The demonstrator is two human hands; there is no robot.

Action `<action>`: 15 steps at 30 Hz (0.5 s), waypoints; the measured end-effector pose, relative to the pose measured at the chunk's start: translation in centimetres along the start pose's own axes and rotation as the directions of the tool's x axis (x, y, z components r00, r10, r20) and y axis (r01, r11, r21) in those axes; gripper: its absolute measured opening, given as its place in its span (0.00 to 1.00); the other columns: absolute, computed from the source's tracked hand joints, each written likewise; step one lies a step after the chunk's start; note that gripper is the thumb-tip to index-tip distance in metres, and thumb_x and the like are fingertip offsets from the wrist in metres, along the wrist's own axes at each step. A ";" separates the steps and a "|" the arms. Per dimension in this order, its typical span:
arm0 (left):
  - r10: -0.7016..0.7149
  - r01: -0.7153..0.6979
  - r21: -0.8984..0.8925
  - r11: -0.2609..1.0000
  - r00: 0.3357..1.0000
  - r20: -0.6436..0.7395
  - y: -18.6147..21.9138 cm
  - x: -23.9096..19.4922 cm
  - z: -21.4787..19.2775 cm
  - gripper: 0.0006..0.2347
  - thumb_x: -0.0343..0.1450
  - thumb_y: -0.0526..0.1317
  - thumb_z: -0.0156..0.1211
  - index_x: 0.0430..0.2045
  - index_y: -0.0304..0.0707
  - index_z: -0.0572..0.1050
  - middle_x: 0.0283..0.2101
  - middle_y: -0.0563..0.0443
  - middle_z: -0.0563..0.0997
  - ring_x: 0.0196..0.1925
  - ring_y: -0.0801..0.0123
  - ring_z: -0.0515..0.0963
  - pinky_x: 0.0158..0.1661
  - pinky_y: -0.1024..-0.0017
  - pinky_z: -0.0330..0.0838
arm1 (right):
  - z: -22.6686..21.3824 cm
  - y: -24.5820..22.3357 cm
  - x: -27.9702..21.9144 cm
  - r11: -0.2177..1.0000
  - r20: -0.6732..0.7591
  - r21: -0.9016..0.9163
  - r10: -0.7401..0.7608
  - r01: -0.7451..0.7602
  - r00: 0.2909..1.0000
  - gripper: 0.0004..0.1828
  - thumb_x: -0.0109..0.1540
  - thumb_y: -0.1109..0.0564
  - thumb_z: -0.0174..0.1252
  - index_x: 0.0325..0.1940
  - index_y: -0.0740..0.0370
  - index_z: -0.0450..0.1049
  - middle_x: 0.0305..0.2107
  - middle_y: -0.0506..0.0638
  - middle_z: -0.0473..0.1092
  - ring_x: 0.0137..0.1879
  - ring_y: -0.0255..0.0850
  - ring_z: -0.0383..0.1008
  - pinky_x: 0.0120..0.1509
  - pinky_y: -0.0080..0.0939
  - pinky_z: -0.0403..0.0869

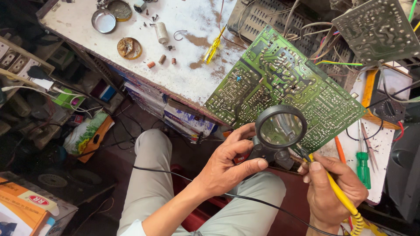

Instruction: The person uses a magnifying glass to closely inspect a green circuit board while holding a yellow-handled tool, likely a soldering iron, to touch various points on the board. The person adjusts the magnifying glass and tool positions repeatedly to examine different areas of the circuit board.

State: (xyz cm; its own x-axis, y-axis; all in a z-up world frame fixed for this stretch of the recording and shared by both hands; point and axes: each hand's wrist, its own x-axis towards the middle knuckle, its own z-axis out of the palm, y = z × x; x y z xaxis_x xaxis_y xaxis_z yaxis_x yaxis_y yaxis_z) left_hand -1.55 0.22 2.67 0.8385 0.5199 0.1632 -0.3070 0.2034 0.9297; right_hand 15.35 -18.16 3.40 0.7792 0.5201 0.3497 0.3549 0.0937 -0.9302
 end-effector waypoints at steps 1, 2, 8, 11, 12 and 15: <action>0.006 -0.006 0.006 1.000 1.000 0.001 0.0 0.0 0.0 0.12 0.73 0.43 0.66 0.44 0.34 0.79 0.72 0.38 0.63 0.73 0.58 0.67 0.63 0.64 0.69 | 0.1 -0.1 0.0 1.000 0.003 -0.012 -0.008 0.008 1.000 0.06 0.68 0.68 0.60 0.48 0.76 0.75 0.34 0.60 0.74 0.32 0.37 0.74 0.37 0.31 0.73; 0.005 -0.005 0.007 1.000 1.000 0.001 0.0 0.0 0.0 0.13 0.73 0.43 0.66 0.45 0.34 0.79 0.72 0.38 0.63 0.73 0.57 0.67 0.63 0.64 0.68 | 0.1 -0.2 0.0 1.000 0.005 -0.025 -0.017 0.017 1.000 0.06 0.68 0.68 0.60 0.48 0.76 0.75 0.34 0.60 0.75 0.32 0.37 0.74 0.37 0.31 0.73; 0.021 -0.021 0.023 0.999 1.000 -0.001 0.0 0.0 0.0 0.13 0.73 0.43 0.66 0.45 0.33 0.79 0.72 0.37 0.64 0.74 0.56 0.66 0.66 0.63 0.66 | 0.3 -0.7 0.2 0.999 0.041 -0.036 -0.019 0.020 0.999 0.05 0.68 0.69 0.60 0.48 0.75 0.75 0.35 0.60 0.75 0.34 0.37 0.75 0.38 0.30 0.73; 0.021 -0.021 0.015 1.000 1.000 0.002 0.0 0.0 -0.1 0.13 0.73 0.43 0.65 0.46 0.33 0.79 0.72 0.37 0.63 0.74 0.56 0.66 0.67 0.63 0.66 | 0.0 -0.7 0.2 0.997 0.073 -0.069 -0.023 0.028 0.997 0.06 0.67 0.70 0.60 0.48 0.75 0.75 0.38 0.61 0.74 0.35 0.36 0.74 0.39 0.30 0.72; 0.024 -0.024 0.022 0.999 1.000 0.000 0.0 0.0 0.0 0.13 0.73 0.43 0.66 0.45 0.32 0.79 0.73 0.36 0.63 0.74 0.56 0.66 0.67 0.63 0.65 | -0.1 -0.7 0.2 0.999 0.066 -0.045 0.006 -0.003 0.998 0.05 0.68 0.70 0.59 0.48 0.75 0.75 0.36 0.60 0.74 0.34 0.36 0.74 0.38 0.30 0.72; 0.021 -0.021 0.014 1.000 1.000 0.002 0.0 0.0 0.0 0.14 0.73 0.43 0.65 0.46 0.33 0.79 0.73 0.36 0.63 0.74 0.56 0.66 0.65 0.63 0.66 | -0.6 -0.1 0.4 0.994 0.045 0.054 0.095 -0.098 0.994 0.05 0.68 0.69 0.58 0.48 0.74 0.75 0.31 0.60 0.74 0.31 0.37 0.73 0.37 0.31 0.72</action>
State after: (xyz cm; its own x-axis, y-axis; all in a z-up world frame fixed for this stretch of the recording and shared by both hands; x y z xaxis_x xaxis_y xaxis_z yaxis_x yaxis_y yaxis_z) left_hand -1.55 0.21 2.66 0.8326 0.5227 0.1832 -0.3185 0.1811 0.9305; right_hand 15.88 -18.45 3.73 0.7856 0.5642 0.2539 0.2485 0.0881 -0.9646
